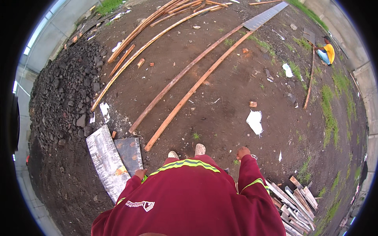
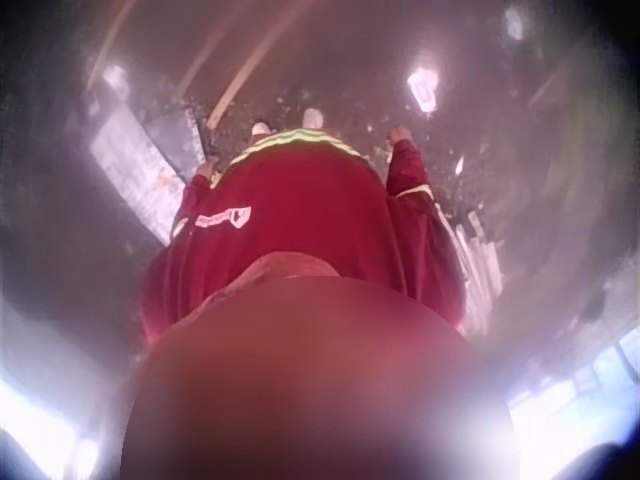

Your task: The person positions a long wooden plank on a makeshift support, then uses a hand saw to cut it. After cutting, the person measures the plank with a tape measure and marks it with a pencil.

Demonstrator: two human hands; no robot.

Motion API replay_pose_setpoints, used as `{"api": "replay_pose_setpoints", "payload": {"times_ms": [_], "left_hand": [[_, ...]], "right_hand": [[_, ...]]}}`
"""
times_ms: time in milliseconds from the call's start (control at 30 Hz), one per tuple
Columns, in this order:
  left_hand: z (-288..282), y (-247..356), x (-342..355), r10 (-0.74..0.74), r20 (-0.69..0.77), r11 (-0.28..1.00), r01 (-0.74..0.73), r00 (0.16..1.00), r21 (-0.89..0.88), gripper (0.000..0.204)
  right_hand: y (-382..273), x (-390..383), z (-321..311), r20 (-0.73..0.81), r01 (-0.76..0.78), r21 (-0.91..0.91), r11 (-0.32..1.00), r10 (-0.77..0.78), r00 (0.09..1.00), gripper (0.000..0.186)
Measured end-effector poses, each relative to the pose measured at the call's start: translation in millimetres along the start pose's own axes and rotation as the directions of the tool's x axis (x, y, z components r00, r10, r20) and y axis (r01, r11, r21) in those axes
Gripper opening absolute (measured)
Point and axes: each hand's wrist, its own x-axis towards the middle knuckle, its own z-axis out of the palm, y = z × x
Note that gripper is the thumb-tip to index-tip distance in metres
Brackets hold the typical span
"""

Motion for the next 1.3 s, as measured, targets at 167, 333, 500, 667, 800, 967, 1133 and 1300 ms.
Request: {"api": "replay_pose_setpoints", "payload": {"times_ms": [167,333,500,667,800,967,1133,1300], "left_hand": [[-31.6,15.4,-15.9,0.025,-0.061,0.999,-0.022,0.998,0.049,0.039],[-49.2,24.2,-26.8,-0.181,-0.205,0.912,0.086,0.962,-0.402,0.043],[-28.8,-3.6,-59.7,-0.368,-0.305,0.809,0.141,0.878,-0.57,0.043],[71.9,-63.4,-119.5,-0.564,-0.149,0.718,0.393,0.812,-0.575,0.047],[175.5,-113.1,-157.5,-0.348,0.168,0.922,0.37,0.922,-0.117,0.041],[254.0,-166.0,-134.1,-0.192,0.261,0.968,0.227,0.946,-0.111,0.036],[175.9,-200.7,-68.3,-0.035,0.005,0.998,0.035,0.999,-0.047,0.061],[27.0,-174.3,-8.8,-0.101,-0.211,0.993,0.085,0.972,-0.082,0.049]], "right_hand": [[-16.0,3.7,15.8,-0.024,-0.16,0.452,0.877,0.191,0.981,0.013],[120.8,64.3,69.8,0.227,0.3,-0.572,0.764,-0.205,0.952,0.018],[160.4,106.0,67.0,0.365,0.402,-0.679,0.614,-0.193,0.911,0.017],[16.4,90.0,47.9,0.236,-0.173,-0.034,0.984,0.176,0.956,0.016],[-114.6,40.8,51.3,0.038,-0.038,0.198,0.979,0.031,0.999,0.014],[-205.8,-13.8,52.6,-0.019,0.199,0.207,0.958,-0.199,0.98,0.021],[-150.2,-31.3,73.2,-0.063,0.052,0.047,0.998,-0.049,0.997,0.028],[-12.1,-32.8,97.2,0.24,0.196,-0.473,0.859,-0.088,0.967,0.021]]}}
